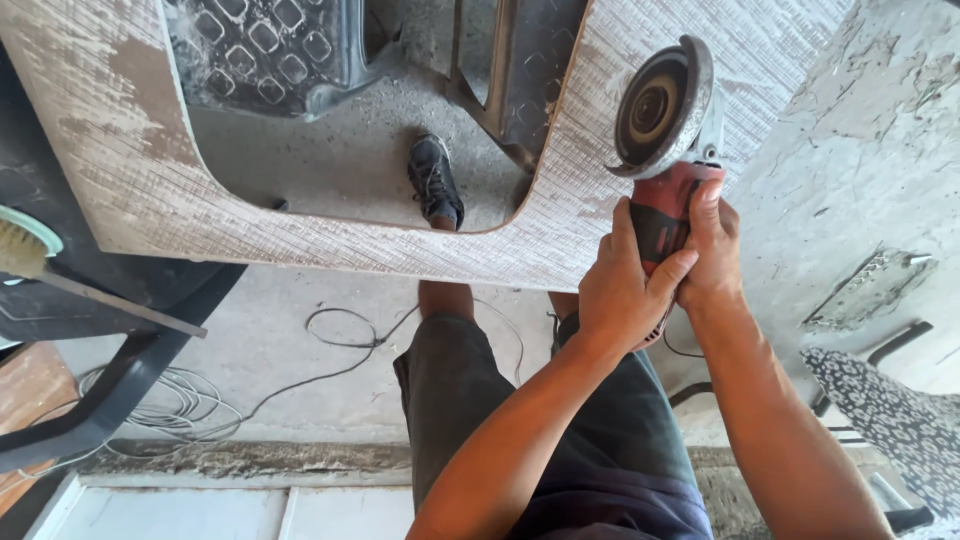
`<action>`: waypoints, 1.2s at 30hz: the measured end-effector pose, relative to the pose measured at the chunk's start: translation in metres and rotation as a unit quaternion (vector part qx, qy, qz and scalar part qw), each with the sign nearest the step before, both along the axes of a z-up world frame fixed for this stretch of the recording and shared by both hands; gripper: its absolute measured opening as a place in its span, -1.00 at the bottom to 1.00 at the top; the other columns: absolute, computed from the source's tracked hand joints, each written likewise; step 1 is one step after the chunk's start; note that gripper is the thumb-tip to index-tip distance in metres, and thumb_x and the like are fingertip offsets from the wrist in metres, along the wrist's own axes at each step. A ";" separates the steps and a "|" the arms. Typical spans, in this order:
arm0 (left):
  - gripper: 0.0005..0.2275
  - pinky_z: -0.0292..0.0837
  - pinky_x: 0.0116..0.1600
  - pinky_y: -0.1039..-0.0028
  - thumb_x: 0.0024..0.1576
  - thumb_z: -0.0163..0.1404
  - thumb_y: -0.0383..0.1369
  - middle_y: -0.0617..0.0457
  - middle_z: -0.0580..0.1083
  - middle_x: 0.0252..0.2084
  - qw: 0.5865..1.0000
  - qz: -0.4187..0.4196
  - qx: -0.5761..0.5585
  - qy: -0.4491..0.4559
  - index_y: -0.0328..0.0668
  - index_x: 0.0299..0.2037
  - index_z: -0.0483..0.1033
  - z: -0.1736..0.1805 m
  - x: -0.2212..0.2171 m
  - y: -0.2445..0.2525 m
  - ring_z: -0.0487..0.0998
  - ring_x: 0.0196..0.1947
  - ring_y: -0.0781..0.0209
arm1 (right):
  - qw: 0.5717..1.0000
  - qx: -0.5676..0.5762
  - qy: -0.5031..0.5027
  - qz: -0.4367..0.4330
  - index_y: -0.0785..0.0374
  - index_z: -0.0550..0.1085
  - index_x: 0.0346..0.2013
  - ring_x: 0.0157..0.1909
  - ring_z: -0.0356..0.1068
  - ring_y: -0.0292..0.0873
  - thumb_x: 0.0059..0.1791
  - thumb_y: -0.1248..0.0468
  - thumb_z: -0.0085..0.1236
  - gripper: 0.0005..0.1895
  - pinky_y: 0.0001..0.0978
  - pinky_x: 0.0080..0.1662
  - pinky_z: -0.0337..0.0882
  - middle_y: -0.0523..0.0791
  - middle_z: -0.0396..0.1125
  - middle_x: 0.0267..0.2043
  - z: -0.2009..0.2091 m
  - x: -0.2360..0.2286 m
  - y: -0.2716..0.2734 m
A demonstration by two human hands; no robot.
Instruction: Using an angle grinder to smooth and shape the edges of a cutout in a slab of material.
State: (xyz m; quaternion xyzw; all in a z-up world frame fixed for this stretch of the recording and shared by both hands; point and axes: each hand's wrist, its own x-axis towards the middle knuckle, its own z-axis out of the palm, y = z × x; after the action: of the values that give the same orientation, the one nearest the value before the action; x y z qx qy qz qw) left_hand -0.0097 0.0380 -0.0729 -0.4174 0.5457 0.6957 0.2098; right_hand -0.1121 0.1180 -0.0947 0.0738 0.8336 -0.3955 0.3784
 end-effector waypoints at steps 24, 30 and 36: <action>0.00 0.30 0.14 -0.02 -0.11 -0.03 -0.03 -0.29 0.17 0.38 0.988 0.083 0.127 0.002 -0.27 0.49 -0.36 0.002 -0.048 0.013 0.32 0.24 -0.34 | 0.980 0.059 0.011 0.191 0.24 0.43 -0.20 -0.33 0.10 -0.34 -0.06 -0.46 -0.03 -0.22 -0.42 -0.37 0.16 -0.21 0.17 -0.40 -0.019 -0.076 0.037; -0.08 0.38 0.04 -0.03 -0.09 -0.02 -0.12 -0.18 0.28 0.28 0.981 0.110 0.158 0.005 -0.14 0.47 -0.28 0.013 -0.053 -0.006 0.43 0.12 -0.29 | 0.977 0.058 0.016 0.203 0.21 0.40 -0.24 -0.27 0.13 -0.36 -0.06 -0.48 -0.04 -0.23 -0.46 -0.32 0.21 -0.23 0.19 -0.37 -0.017 -0.082 0.031; -0.05 0.36 0.04 -0.04 -0.10 0.00 -0.10 -0.22 0.29 0.26 0.982 0.103 0.156 -0.005 -0.16 0.48 -0.30 0.010 -0.057 0.001 0.42 0.12 -0.33 | 0.981 0.070 0.009 0.182 0.20 0.41 -0.22 -0.32 0.08 -0.38 -0.11 -0.53 -0.02 -0.19 -0.47 -0.36 0.17 -0.26 0.15 -0.42 -0.019 -0.087 0.038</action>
State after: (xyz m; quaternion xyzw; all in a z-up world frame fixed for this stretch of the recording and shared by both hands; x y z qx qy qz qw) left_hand -0.0666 0.0392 -0.0628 -0.4368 0.3839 0.7880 0.2021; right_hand -0.1995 0.1563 -0.1137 -0.0566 0.8621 -0.2610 0.4307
